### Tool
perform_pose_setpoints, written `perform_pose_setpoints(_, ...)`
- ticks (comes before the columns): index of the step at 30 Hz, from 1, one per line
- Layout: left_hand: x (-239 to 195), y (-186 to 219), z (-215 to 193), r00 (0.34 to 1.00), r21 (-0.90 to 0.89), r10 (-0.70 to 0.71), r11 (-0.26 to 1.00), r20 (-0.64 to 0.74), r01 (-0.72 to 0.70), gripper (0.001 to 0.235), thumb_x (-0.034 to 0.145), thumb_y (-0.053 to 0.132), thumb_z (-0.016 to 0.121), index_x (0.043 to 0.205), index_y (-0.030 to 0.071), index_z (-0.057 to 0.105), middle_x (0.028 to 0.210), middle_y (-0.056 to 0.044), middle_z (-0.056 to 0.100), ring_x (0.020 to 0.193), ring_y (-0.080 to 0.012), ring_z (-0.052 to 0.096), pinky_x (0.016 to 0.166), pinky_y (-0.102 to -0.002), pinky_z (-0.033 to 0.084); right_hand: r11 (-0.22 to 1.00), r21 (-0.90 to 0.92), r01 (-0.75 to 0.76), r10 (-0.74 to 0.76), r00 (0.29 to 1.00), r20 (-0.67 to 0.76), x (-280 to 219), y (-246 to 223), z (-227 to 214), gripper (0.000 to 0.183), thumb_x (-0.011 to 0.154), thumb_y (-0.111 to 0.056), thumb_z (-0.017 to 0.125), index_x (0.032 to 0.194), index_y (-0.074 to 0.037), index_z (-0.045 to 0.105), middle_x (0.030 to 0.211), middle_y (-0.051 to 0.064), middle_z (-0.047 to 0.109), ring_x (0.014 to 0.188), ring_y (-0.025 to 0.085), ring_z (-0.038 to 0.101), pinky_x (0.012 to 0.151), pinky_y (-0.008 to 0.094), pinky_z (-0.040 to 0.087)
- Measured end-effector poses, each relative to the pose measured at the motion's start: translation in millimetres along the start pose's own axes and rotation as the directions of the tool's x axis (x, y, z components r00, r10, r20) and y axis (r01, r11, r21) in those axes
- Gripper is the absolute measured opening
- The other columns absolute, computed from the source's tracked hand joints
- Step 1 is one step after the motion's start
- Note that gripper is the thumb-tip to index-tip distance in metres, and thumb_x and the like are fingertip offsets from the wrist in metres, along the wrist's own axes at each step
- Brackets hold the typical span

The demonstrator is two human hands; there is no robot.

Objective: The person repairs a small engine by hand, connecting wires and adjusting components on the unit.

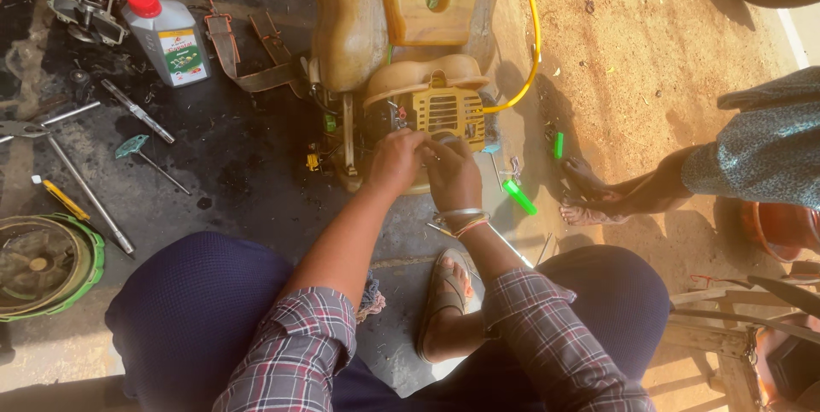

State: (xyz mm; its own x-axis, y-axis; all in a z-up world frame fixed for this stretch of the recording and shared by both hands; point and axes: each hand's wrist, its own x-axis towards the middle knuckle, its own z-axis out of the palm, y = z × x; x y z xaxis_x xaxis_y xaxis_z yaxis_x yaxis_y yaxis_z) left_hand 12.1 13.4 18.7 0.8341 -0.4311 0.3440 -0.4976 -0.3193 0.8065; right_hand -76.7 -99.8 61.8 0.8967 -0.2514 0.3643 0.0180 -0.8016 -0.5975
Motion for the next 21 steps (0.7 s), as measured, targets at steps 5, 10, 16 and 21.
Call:
perform_pose_setpoints(5, -0.8, 2.4, -2.0, 0.995, 0.033, 0.004, 0.999, 0.095, -0.007, 0.017, 0.087, 0.019, 0.072, 0.103, 0.012, 0.075, 0.095, -0.015, 0.071, 0.094, -0.0384, 0.068, 0.080, -0.048, 0.054, 0.966, -0.156, 0.208, -0.219, 0.974, -0.057, -6.9, 4.3, -12.8, 0.030, 0.090, -0.011, 0.068, 0.119, -0.009, 0.075, 0.104, 0.011, 0.071, 0.095, 0.035, 0.065, 0.084, 0.043, 0.053)
perform_pose_setpoints(10, 12.9, 2.0, -7.5, 0.993, 0.017, 0.000, 1.000, 0.115, -0.002, 0.023, 0.092, 0.016, 0.067, 0.114, 0.012, 0.074, 0.105, -0.016, 0.071, 0.100, -0.0379, 0.069, 0.087, -0.048, 0.054, 0.979, -0.070, -0.189, 0.200, 0.956, 0.217, 12.7, 14.8, -31.9, 0.024, 0.095, -0.021, 0.071, 0.118, -0.015, 0.074, 0.103, 0.013, 0.073, 0.092, 0.030, 0.070, 0.081, 0.040, 0.055)
perform_pose_setpoints(16, 18.9, 17.3, -30.8, 0.956, 0.064, -0.016, 0.998, 0.292, -0.003, 0.031, 0.078, 0.018, 0.072, 0.109, 0.014, 0.076, 0.098, -0.015, 0.072, 0.095, -0.0367, 0.069, 0.081, -0.047, 0.053, 0.740, -0.239, 0.628, -0.490, 0.748, 0.448, 49.0, 19.8, -60.0, 0.026, 0.089, -0.018, 0.070, 0.115, -0.014, 0.072, 0.112, 0.003, 0.072, 0.097, 0.027, 0.070, 0.084, 0.042, 0.056)
perform_pose_setpoints(21, 10.3, 22.8, -12.5, 0.990, 0.054, 0.000, 0.999, 0.141, -0.008, 0.015, 0.089, 0.019, 0.071, 0.100, 0.012, 0.079, 0.097, -0.014, 0.073, 0.096, -0.0359, 0.069, 0.084, -0.046, 0.054, 0.926, -0.151, 0.346, -0.320, 0.931, 0.174, 36.0, 20.7, -53.4, 0.029, 0.091, -0.030, 0.070, 0.110, -0.010, 0.077, 0.103, 0.009, 0.073, 0.089, 0.031, 0.070, 0.075, 0.040, 0.055)
